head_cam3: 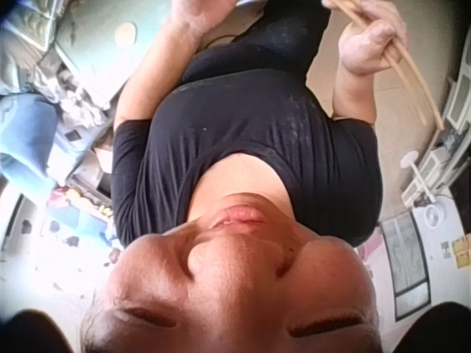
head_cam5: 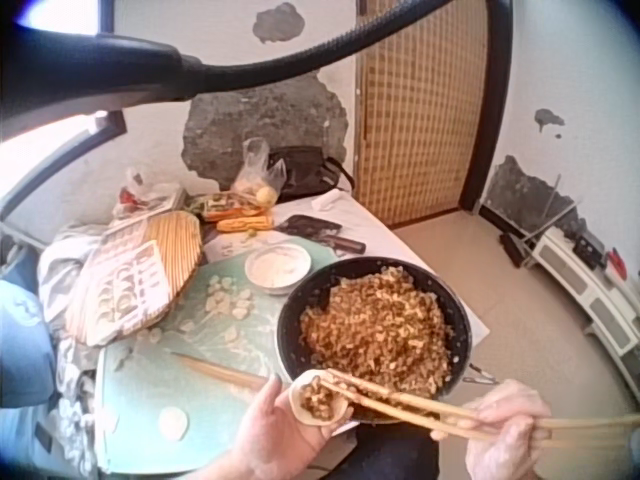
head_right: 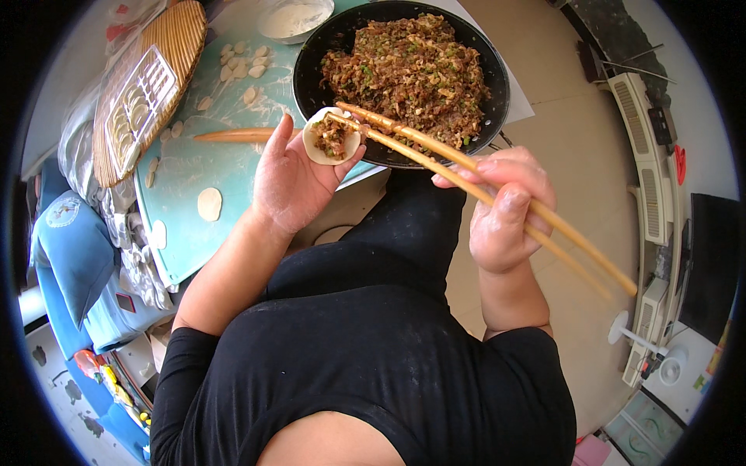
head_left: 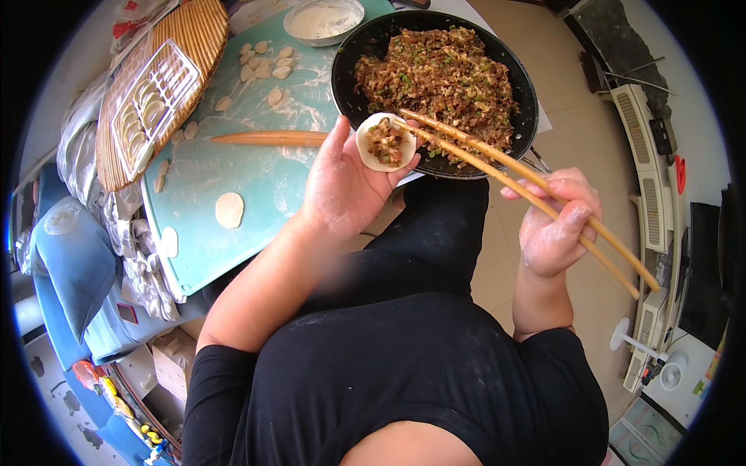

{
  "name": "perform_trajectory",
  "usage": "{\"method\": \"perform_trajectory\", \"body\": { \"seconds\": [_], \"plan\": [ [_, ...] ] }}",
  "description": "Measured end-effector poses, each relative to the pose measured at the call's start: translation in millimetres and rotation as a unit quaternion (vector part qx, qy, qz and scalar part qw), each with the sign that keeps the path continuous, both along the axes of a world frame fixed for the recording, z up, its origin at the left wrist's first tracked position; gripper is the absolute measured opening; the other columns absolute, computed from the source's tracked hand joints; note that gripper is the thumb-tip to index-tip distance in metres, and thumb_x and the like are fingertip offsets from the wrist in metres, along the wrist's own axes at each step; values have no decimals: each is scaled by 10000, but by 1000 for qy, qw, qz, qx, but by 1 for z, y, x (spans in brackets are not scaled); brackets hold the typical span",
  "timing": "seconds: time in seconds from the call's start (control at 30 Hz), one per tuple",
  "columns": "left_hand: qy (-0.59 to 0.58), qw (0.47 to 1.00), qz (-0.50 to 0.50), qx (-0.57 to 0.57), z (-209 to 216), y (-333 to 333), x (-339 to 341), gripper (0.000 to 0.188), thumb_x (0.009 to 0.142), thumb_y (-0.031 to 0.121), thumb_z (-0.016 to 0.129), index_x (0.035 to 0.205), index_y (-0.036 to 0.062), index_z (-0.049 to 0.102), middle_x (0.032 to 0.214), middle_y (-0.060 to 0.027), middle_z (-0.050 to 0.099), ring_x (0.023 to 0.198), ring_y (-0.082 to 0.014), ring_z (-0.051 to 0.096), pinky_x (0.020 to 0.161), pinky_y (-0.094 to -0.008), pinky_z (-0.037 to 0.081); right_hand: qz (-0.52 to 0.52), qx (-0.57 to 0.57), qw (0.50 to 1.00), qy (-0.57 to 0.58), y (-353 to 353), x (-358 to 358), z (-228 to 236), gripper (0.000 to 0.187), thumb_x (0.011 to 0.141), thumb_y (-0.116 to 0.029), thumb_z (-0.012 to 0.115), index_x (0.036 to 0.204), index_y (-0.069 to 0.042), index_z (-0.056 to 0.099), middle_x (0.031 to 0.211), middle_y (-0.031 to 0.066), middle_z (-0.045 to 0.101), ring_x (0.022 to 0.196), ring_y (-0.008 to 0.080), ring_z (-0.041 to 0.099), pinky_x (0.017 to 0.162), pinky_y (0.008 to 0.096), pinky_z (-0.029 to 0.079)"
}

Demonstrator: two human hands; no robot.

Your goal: The person sits on the floor and assembles dumplings by placing a meat and vegetable filling onto round dough wrappers using chopsticks. They then fold and pleat the wrappers to seal the dumplings, placing the finished items onto a bamboo tray.

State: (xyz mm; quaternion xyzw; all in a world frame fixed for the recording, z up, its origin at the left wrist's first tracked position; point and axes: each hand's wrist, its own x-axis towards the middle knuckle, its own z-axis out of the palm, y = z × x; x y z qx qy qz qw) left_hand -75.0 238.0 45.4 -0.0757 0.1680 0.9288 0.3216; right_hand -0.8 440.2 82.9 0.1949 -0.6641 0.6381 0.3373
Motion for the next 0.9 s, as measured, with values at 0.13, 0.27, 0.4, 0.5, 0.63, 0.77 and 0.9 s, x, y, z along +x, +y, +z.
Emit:
{"method": "perform_trajectory", "body": {
  "seconds": [0.13, 0.27, 0.4, 0.5, 0.63, 0.77, 0.9],
  "plan": [
    [10, 1000, -9, -9, 4, 2, 2, 587, 956, 444, 257, 1259, -40, 393, 1284, -175, 456, 1184, -307, 448, 992, -416, 384, 10, -5, 999, -48, 4, -4, -2, 336, 961, -296, 364, 928, 6, 509, 784, 128, 503, 638, 234, 583, 566, 361, 557],
    [10, 1000, -15, 4, 4, 0, 3, 595, 954, 444, 263, 1271, -45, 380, 1297, -196, 438, 1195, -321, 436, 997, -416, 378, -17, -57, 997, -42, 7, -8, -4, 320, 969, -244, 340, 918, 26, 504, 790, 143, 505, 608, 249, 596, 563, 343, 560],
    [15, 1000, -7, -1, 0, -2, 2, 604, 951, 449, 266, 1273, -50, 376, 1303, -214, 425, 1211, -334, 419, 1004, -417, 370, -45, -81, 994, -57, 31, -11, -5, 310, 969, -223, 357, 899, 27, 525, 826, 135, 556, 630, 247, 613, 582, 331, 553],
    [19, 1000, -5, 1, -2, -4, 1, 604, 950, 446, 269, 1274, -53, 374, 1304, -212, 425, 1219, -335, 411, 1009, -422, 362, -120, 34, 965, -233, 34, -24, -20, 159, 908, -84, 507, 955, 59, 559, 760, 117, 589, 647, 208, 623, 604, 317, 546],
    [15, 1000, -12, 6, -1, -5, 1, 605, 952, 442, 261, 1277, -56, 368, 1307, -213, 422, 1229, -332, 402, 1022, -430, 344, -48, -73, 989, -122, 32, -11, -10, 269, 948, -195, 431, 922, 41, 557, 735, 123, 584, 623, 224, 611, 590, 334, 545],
    [12, 1000, -28, 5, -2, -3, 2, 608, 952, 453, 249, 1281, -43, 370, 1304, -216, 425, 1225, -327, 405, 1030, -450, 327, 31, -131, 981, -138, 34, -12, -4, 344, 963, -261, 376, 900, 26, 555, 734, 128, 581, 616, 235, 599, 578, 351, 546],
    [0, 999, -35, -4, -2, -3, 2, 605, 951, 458, 254, 1277, -35, 378, 1300, -211, 432, 1206, -328, 424, 1030, -463, 323, 40, -133, 977, -161, 38, -14, -5, 329, 961, -254, 391, 902, 24, 557, 733, 128, 582, 620, 224, 597, 578, 354, 546]
  ]
}}
